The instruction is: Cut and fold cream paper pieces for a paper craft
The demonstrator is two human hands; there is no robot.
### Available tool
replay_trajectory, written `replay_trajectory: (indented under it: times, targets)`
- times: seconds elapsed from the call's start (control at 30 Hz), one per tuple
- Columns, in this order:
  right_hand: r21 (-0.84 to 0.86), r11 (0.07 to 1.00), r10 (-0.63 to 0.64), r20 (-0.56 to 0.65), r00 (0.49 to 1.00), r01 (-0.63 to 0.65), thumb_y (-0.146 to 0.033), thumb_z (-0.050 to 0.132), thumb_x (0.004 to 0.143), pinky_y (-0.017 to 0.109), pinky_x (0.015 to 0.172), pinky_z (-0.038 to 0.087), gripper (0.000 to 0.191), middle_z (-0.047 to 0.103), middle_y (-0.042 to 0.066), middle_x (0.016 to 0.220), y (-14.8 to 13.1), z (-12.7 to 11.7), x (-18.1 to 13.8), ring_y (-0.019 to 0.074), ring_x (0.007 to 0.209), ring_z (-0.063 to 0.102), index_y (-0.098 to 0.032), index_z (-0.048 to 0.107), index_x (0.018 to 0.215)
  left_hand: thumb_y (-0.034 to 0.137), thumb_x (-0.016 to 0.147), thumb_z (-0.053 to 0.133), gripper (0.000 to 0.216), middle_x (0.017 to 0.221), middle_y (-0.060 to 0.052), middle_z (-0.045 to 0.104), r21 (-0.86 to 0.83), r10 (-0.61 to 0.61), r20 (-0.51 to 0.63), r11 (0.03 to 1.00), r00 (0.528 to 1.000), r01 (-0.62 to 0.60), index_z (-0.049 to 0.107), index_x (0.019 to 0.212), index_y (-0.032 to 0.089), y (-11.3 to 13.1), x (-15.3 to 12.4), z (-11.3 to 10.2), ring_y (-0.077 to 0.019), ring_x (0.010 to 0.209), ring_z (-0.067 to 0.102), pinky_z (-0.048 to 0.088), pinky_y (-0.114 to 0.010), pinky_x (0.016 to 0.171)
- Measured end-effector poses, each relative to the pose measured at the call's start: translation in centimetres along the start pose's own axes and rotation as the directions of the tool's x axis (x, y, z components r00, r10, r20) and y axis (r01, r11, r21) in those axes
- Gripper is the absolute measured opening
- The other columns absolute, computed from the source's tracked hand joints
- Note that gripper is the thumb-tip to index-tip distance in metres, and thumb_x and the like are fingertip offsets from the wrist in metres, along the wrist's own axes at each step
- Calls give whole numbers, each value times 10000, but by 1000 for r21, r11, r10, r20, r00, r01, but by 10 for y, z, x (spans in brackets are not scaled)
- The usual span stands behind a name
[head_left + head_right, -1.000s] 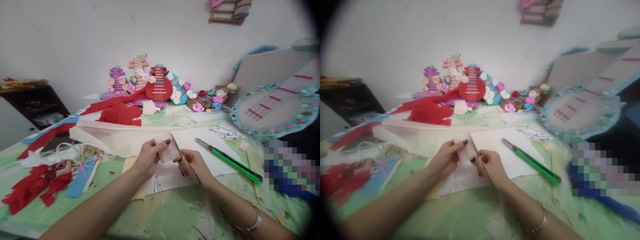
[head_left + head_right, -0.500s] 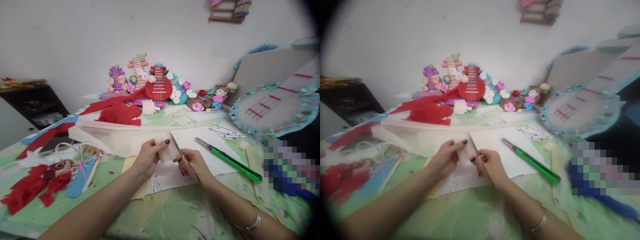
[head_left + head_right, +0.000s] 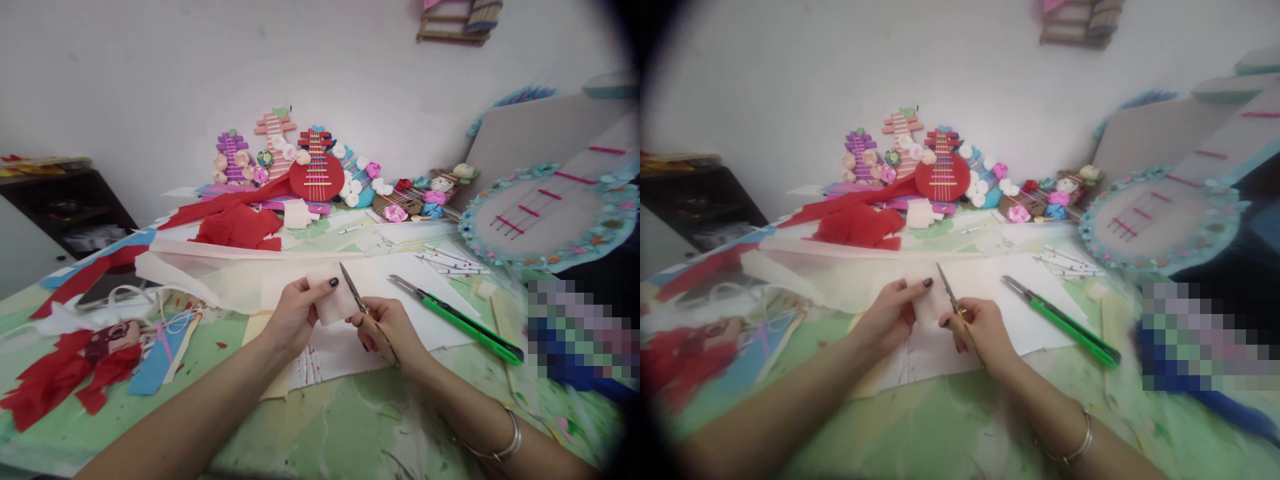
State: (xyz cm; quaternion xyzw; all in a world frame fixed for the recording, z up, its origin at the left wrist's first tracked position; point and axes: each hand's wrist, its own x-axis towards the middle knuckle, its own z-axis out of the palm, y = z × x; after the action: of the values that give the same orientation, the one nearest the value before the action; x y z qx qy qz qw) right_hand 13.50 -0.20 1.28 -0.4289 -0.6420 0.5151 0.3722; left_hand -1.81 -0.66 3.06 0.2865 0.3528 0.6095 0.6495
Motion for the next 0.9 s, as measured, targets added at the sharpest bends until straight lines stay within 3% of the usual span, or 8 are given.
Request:
replay_trajectory:
  times: [0.13, 0.27, 0.5, 0.9]
  targets:
    - [17, 997, -71, -42, 997, 72, -581, 488, 757, 186, 344, 239, 455, 390, -59, 339, -5, -3, -1, 55, 302, 310, -140, 532, 657, 168, 606, 775, 229, 767, -59, 672, -27, 16, -38, 999, 999, -17, 652, 778, 81, 2, 2, -1, -120, 654, 601, 484, -203, 589]
    - [18, 989, -144, 50, 988, 144, -617, 443, 779, 188, 362, 252, 494, 397, -54, 394, -6, -6, -2, 55, 337, 321, -137, 524, 697, 160, 626, 761, 189, 730, -42, 676, -66, 38, -44, 997, 998, -41, 655, 765, 89, 7, 4, -1, -110, 638, 606, 496, -202, 611]
    - [-10, 993, -114, 149, 982, 117, -612, 459, 776, 187, 352, 233, 482, 397, -53, 400, -3, -5, -2, 55, 341, 321, -139, 524, 703, 130, 629, 754, 187, 784, -53, 694, -120, 84, -84, 988, 993, -94, 655, 783, 93, 13, 10, -7, -115, 654, 627, 507, -199, 617]
    - [8, 998, -66, 183, 981, 66, -649, 460, 741, 182, 332, 226, 527, 399, -51, 375, -6, -6, -3, 52, 311, 322, -132, 537, 675, 124, 656, 734, 145, 763, -44, 689, -124, 105, -66, 986, 992, -112, 661, 777, 93, 14, 15, -11, -109, 649, 621, 509, -194, 606]
